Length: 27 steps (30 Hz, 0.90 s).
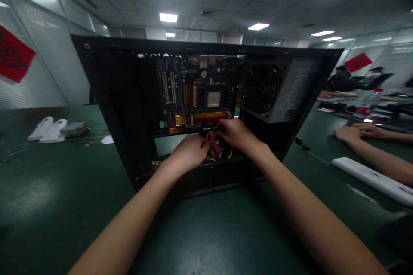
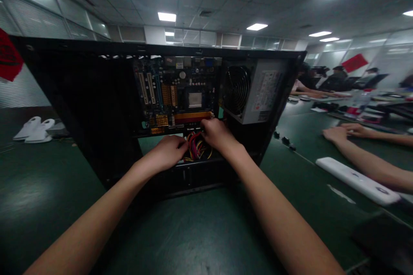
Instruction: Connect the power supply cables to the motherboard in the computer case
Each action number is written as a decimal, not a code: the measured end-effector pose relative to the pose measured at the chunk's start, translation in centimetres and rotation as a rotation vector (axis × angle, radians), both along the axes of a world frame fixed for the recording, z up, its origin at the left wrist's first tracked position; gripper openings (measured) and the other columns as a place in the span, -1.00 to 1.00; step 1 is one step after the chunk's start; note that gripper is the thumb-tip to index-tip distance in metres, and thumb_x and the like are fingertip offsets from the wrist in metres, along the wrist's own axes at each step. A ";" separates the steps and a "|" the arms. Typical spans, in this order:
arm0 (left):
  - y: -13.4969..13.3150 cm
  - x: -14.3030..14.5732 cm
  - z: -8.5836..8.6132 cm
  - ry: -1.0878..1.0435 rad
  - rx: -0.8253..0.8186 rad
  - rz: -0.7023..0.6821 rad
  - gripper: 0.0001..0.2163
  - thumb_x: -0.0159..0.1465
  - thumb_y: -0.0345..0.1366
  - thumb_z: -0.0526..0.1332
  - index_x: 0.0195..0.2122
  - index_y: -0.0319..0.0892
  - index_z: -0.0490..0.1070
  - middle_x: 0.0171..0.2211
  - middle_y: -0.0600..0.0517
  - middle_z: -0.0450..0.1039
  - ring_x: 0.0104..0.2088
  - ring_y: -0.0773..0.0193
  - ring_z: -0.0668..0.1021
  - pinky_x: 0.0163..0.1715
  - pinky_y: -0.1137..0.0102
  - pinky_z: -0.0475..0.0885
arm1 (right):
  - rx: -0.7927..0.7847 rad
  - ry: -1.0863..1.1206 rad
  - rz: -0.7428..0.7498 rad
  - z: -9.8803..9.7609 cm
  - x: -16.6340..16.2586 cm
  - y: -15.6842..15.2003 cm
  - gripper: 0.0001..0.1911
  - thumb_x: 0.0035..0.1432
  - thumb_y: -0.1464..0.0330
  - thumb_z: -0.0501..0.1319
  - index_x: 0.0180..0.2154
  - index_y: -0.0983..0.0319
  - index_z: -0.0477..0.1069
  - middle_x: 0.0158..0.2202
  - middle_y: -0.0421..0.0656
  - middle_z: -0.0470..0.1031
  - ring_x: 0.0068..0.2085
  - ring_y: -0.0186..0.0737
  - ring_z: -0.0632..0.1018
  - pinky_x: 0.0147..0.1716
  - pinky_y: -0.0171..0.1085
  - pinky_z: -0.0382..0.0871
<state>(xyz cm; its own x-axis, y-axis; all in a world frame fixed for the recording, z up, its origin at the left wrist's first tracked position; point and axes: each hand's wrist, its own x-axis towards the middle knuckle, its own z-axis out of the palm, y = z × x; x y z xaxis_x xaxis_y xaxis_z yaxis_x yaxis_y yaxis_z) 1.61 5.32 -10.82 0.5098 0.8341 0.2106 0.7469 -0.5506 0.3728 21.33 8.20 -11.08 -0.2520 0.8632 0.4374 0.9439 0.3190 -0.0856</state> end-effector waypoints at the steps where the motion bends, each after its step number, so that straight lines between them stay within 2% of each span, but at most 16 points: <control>1: 0.0 0.1 0.0 0.000 -0.011 -0.010 -0.65 0.37 -0.23 -0.01 -0.32 -0.23 0.55 -0.30 -0.14 0.60 -0.31 0.14 0.57 -0.35 0.35 0.32 | 0.001 -0.007 -0.009 0.1 0.1 0.0 -0.88 0.19 0.45 0.21 -0.21 0.31 0.48 -0.23 -0.03 0.58 -0.20 -0.12 0.59 -0.35 -0.31 0.26; 6: -0.2 0.6 0.5 0.015 -0.059 0.000 -0.63 0.36 -0.19 -0.01 -0.30 -0.23 0.57 -0.30 -0.13 0.60 -0.32 0.14 0.58 -0.35 0.35 0.34 | 0.002 -0.005 -0.033 0.2 0.5 -0.2 -0.84 0.21 0.38 0.20 -0.20 0.30 0.51 -0.19 0.00 0.59 -0.14 -0.04 0.61 -0.31 -0.28 0.32; 11: -0.7 1.3 1.3 0.038 -0.106 0.004 -0.65 0.35 -0.23 -0.01 -0.24 -0.24 0.58 -0.24 -0.15 0.62 -0.26 0.11 0.59 -0.25 0.34 0.40 | -0.012 -0.045 -0.037 0.6 0.7 -0.5 -0.81 0.22 0.42 0.14 -0.19 0.30 0.51 -0.17 0.06 0.58 -0.13 0.02 0.62 -0.27 -0.24 0.39; 15: -0.8 1.6 1.5 0.037 -0.099 0.043 -0.65 0.26 -0.38 0.02 -0.07 -0.21 0.55 -0.04 -0.15 0.57 -0.05 0.07 0.58 -0.03 0.28 0.41 | -0.036 -0.057 -0.041 1.0 0.9 -0.8 -0.80 0.22 0.42 0.14 -0.18 0.32 0.50 -0.16 0.09 0.57 -0.12 0.06 0.62 -0.25 -0.21 0.43; 17: -0.7 1.6 1.5 0.036 -0.047 0.084 -0.58 0.22 -0.38 0.06 0.09 -0.20 0.47 0.07 -0.16 0.50 0.07 0.05 0.51 0.10 0.24 0.36 | -0.043 -0.049 -0.038 1.1 1.0 -0.9 -0.79 0.23 0.41 0.14 -0.16 0.32 0.50 -0.14 0.10 0.56 -0.11 0.07 0.62 -0.23 -0.20 0.45; 19: -0.7 1.6 1.4 0.067 -0.020 0.101 -0.55 0.23 -0.31 0.09 0.15 -0.19 0.42 0.08 -0.17 0.45 0.12 0.02 0.47 0.16 0.21 0.32 | -0.053 -0.045 -0.040 1.2 1.1 -0.9 -0.78 0.24 0.41 0.12 -0.15 0.32 0.50 -0.13 0.12 0.56 -0.10 0.08 0.61 -0.22 -0.17 0.46; 24: -0.8 2.0 1.1 0.128 -0.014 0.091 -0.63 0.29 -0.23 0.02 0.02 -0.22 0.46 0.09 -0.21 0.35 0.18 -0.01 0.39 0.23 0.16 0.25 | -0.079 -0.051 -0.034 1.2 1.3 -1.0 -0.76 0.25 0.44 0.08 -0.13 0.35 0.46 -0.14 0.14 0.55 -0.11 0.12 0.61 -0.20 -0.12 0.48; 27: -1.0 2.5 1.3 0.141 -0.044 0.121 -0.67 0.33 -0.21 -0.05 -0.06 -0.23 0.41 0.05 -0.23 0.39 0.11 -0.04 0.43 0.15 0.09 0.31 | -0.090 -0.037 -0.030 1.3 1.3 -1.1 -0.77 0.25 0.45 0.07 -0.11 0.36 0.43 -0.14 0.13 0.55 -0.11 0.14 0.61 -0.21 -0.10 0.49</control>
